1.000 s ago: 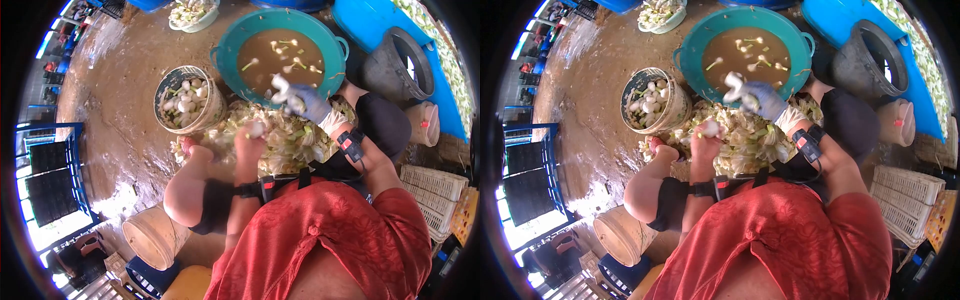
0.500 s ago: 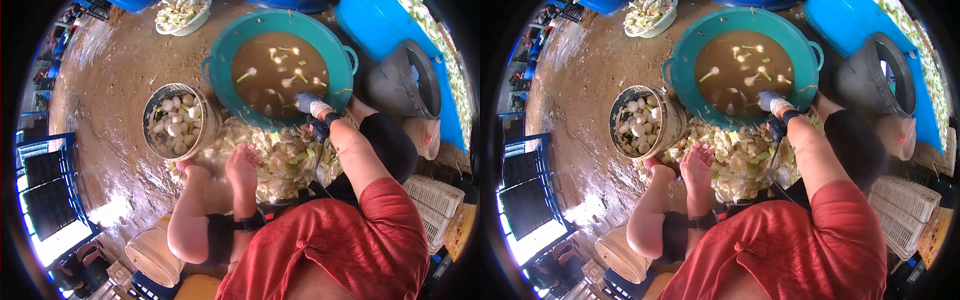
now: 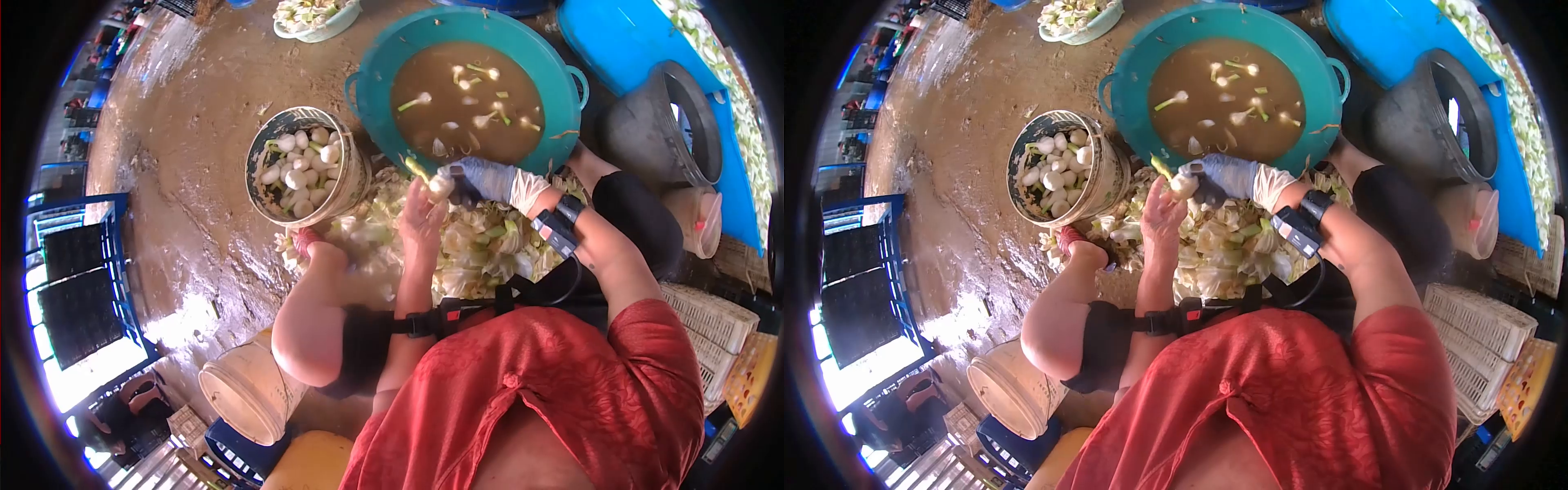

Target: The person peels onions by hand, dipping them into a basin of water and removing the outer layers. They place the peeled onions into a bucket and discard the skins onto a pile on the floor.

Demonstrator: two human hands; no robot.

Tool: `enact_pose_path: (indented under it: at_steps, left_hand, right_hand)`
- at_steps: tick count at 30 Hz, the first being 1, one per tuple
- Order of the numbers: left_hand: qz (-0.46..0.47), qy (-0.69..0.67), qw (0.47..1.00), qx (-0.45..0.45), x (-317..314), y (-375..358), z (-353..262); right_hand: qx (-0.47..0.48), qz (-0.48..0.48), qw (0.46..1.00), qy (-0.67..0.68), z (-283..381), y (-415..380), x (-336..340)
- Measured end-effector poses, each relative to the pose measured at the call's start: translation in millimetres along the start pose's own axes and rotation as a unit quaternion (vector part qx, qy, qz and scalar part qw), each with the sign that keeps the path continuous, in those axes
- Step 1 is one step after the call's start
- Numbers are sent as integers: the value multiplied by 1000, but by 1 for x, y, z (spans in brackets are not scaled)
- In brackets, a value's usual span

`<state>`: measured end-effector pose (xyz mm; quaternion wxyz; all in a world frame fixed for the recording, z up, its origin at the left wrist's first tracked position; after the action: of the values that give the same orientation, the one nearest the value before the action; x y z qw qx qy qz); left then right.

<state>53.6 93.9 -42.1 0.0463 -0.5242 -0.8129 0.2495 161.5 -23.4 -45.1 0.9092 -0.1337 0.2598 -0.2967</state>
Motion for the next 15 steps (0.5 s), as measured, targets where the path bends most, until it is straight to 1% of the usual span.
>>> enact_pose_path:
  at_steps: [1, 2, 4, 5, 6, 7, 8, 9, 10, 12, 13, 14, 15]
  left_hand:
    - [16, 34, 999, 4, 0, -1, -3]
    - [32, 68, 997, 7, 0, -3, -6]
    - [21, 57, 998, -5, 0, -9, -12]
    - [33, -14, 999, 15, 0, -13, -14]
    - [46, -84, 995, 34, 0, -16, -15]
    - [45, -77, 995, 36, 1, -17, -14]
    - [48, -77, 995, 33, 0, -20, -16]
    - [53, -71, 995, 37, 0, -23, -17]
    - [58, -66, 995, 41, -1, -26, -17]
    - [51, -40, 998, 24, 1, -27, -12]
    - [41, -15, 999, 10, 2, -29, -14]
    - [40, -15, 999, 8, 1, -31, -14]
    - [41, 4, 999, -9, 0, -34, -16]
  right_hand:
    - [-4, -7, 997, -70, 9, -10, -13]
    - [0, -6, 997, -73, 9, -14, -18]
    - [31, -16, 990, -134, 13, -22, -23]
    - [7, -35, 990, -135, 17, -28, -21]
    - [10, -36, 990, -138, 14, -29, -23]
    - [162, -59, 952, -253, 19, -27, -22]
    - [307, -80, 877, -360, 23, -30, -25]
    - [347, -71, 860, -367, 20, -29, -26]
    - [349, -73, 858, -369, 20, -32, -29]
    - [311, -126, 799, -498, 18, -36, -37]
    - [309, -129, 778, -531, 21, -38, -41]
    - [311, -129, 777, -532, 24, -40, -46]
    - [283, -123, 737, -601, 25, -43, -51]
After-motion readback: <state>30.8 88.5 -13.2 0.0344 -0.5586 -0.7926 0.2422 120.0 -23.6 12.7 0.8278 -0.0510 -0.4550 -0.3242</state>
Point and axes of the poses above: each hand's wrist, its own y-axis towards the middle knuckle, its own x-axis out of the back of the hand, z = x × y, the point moved 4 cm from there along y, towards the middle knuckle, and after that the axes turned 13 degrees about x, right-handed, at the moved point
